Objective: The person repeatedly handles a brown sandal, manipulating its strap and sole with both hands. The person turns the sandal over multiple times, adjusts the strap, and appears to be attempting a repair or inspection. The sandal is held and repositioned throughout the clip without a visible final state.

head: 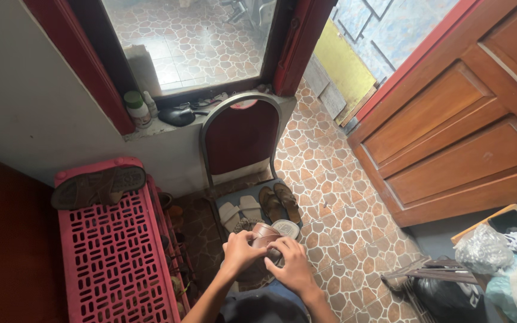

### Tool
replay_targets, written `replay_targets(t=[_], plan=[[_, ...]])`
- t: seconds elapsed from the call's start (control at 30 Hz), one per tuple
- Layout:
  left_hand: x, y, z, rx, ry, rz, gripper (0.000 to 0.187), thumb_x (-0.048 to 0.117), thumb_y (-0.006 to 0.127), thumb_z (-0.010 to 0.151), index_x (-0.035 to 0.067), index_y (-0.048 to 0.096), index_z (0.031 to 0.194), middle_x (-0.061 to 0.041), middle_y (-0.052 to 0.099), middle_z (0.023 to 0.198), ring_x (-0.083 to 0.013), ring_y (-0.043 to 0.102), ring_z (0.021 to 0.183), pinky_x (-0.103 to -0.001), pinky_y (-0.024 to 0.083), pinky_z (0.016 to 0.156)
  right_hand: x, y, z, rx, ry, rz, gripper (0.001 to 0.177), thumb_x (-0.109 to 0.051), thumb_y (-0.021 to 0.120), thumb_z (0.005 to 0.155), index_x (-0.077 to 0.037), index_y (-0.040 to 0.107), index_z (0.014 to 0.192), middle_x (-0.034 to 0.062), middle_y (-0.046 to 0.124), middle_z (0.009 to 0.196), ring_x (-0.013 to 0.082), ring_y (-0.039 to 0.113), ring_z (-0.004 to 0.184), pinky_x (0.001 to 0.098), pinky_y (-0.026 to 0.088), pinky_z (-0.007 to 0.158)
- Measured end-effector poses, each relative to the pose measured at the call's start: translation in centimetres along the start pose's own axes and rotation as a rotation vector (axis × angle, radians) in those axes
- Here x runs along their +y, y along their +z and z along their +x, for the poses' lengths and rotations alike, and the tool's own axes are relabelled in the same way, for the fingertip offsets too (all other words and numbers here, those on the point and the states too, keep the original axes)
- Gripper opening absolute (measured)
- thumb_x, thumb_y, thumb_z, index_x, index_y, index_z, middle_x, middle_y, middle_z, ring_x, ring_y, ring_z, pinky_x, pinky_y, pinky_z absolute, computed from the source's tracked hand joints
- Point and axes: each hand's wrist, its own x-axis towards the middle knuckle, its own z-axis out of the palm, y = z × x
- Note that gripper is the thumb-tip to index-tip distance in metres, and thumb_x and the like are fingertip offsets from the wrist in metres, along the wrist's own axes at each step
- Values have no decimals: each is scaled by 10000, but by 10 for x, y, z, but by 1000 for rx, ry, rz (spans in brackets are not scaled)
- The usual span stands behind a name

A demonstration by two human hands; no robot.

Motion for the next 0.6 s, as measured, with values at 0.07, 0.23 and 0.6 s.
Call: replay_targets(t=[0.07, 0.23, 0.6], plan=[[1, -1, 0, -11, -28, -45, 590, 424, 900, 559, 63, 809, 1017, -143, 775, 1023, -314, 716, 961, -389, 545, 852, -1, 0, 0, -45, 41, -26, 359, -260, 804, 757, -110, 707, 1069, 40, 682, 1008, 232, 621, 1067, 414, 390, 1016], [10, -12, -1, 43, -187, -193, 532, 394, 837, 591, 79, 811, 1018, -130, 794, 992, -258, 780, 922, -348, 601, 845, -2, -2, 0, 9, -14, -40, 289, -290, 806, 788, -109, 732, 1000, 22, 706, 968, 222, 633, 1032, 426, 385, 1020], [3, -14, 6, 28, 87, -317, 379, 270, 836, 657, 8, 796, 929, -133, 764, 1034, -224, 764, 860, -323, 596, 767, 10, 12, 9, -77, -5, -57, 348, -331, 814, 772, -86, 738, 1008, 29, 677, 990, 204, 620, 1020, 432, 278, 987]])
